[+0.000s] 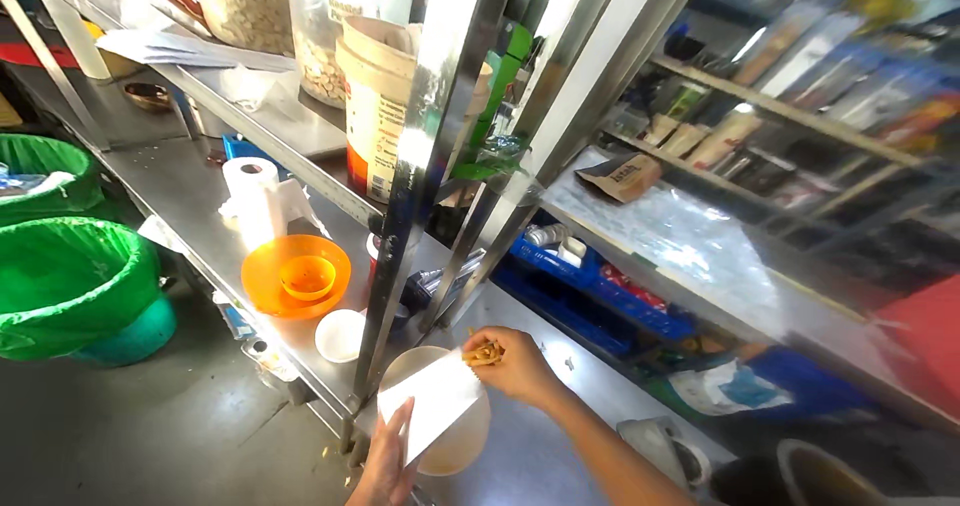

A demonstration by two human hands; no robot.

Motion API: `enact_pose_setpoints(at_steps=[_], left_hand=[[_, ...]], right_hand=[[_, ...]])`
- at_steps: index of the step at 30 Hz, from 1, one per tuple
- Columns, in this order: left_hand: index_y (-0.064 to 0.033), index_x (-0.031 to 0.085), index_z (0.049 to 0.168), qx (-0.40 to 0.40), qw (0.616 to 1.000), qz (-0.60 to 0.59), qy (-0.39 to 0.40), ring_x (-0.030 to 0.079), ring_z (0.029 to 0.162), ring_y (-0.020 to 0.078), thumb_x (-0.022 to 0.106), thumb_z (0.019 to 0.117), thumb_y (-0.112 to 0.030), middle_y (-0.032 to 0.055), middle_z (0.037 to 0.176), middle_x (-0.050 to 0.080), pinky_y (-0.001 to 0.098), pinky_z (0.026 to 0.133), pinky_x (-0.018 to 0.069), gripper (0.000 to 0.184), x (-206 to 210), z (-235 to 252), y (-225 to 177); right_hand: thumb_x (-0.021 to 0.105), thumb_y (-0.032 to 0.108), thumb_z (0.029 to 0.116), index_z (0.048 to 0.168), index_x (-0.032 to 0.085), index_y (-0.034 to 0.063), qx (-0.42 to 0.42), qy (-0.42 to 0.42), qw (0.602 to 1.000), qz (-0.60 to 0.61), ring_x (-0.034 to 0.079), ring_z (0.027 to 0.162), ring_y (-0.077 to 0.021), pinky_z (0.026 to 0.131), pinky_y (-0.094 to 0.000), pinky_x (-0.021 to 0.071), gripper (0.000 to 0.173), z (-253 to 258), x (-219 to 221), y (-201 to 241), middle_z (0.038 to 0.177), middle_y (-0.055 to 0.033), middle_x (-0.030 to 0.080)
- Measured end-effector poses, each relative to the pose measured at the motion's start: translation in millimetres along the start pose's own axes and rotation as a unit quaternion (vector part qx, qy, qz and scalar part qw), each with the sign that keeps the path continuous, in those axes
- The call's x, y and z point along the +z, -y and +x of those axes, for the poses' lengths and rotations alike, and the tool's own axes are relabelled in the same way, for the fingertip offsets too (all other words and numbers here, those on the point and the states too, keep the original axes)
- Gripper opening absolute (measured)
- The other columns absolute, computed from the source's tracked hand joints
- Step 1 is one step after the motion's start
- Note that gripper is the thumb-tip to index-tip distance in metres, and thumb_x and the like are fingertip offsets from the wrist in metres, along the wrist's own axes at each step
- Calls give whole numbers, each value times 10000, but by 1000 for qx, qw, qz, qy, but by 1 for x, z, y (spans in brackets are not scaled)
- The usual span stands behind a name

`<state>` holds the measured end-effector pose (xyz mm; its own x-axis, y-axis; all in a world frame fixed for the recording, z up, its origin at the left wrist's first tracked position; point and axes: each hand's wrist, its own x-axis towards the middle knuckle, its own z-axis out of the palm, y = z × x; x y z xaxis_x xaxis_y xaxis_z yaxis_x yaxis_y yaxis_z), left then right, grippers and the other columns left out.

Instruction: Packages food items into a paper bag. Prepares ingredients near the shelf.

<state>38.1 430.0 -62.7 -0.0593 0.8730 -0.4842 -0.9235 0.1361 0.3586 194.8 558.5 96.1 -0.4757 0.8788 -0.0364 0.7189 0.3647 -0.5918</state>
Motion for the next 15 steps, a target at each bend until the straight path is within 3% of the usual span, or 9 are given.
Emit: enact_pose_setpoints(at_steps=[5, 9, 15], left_hand=[[-82, 298, 1531, 33, 998, -52, 21, 698, 1098, 344, 588, 1045, -239, 241, 1261, 652, 489, 918, 604, 588, 3, 8, 18], [-65, 329, 1505, 39, 996, -70, 29, 696, 1105, 328, 551, 1065, -252, 236, 1255, 653, 479, 933, 596, 527, 6, 9, 22], [-60, 303, 1519, 11, 993, -83, 79, 690, 1110, 347, 525, 1074, -325, 246, 1281, 636, 486, 943, 593, 564, 0, 10, 20]], right_hand=[[817, 165, 814, 999, 745, 144, 49, 44, 998, 25, 692, 807, -141, 746, -393, 599, 200, 7, -5, 0, 906, -16, 725], [763, 213, 896, 1042, 729, 92, 79, 91, 990, 71, 677, 815, -168, 754, -391, 586, 193, 13, -5, 4, 943, -65, 705], [630, 189, 1010, 1163, 687, 38, 32, 202, 975, 83, 701, 971, -148, 898, -363, 585, 222, 11, -12, 22, 1080, -90, 719]])
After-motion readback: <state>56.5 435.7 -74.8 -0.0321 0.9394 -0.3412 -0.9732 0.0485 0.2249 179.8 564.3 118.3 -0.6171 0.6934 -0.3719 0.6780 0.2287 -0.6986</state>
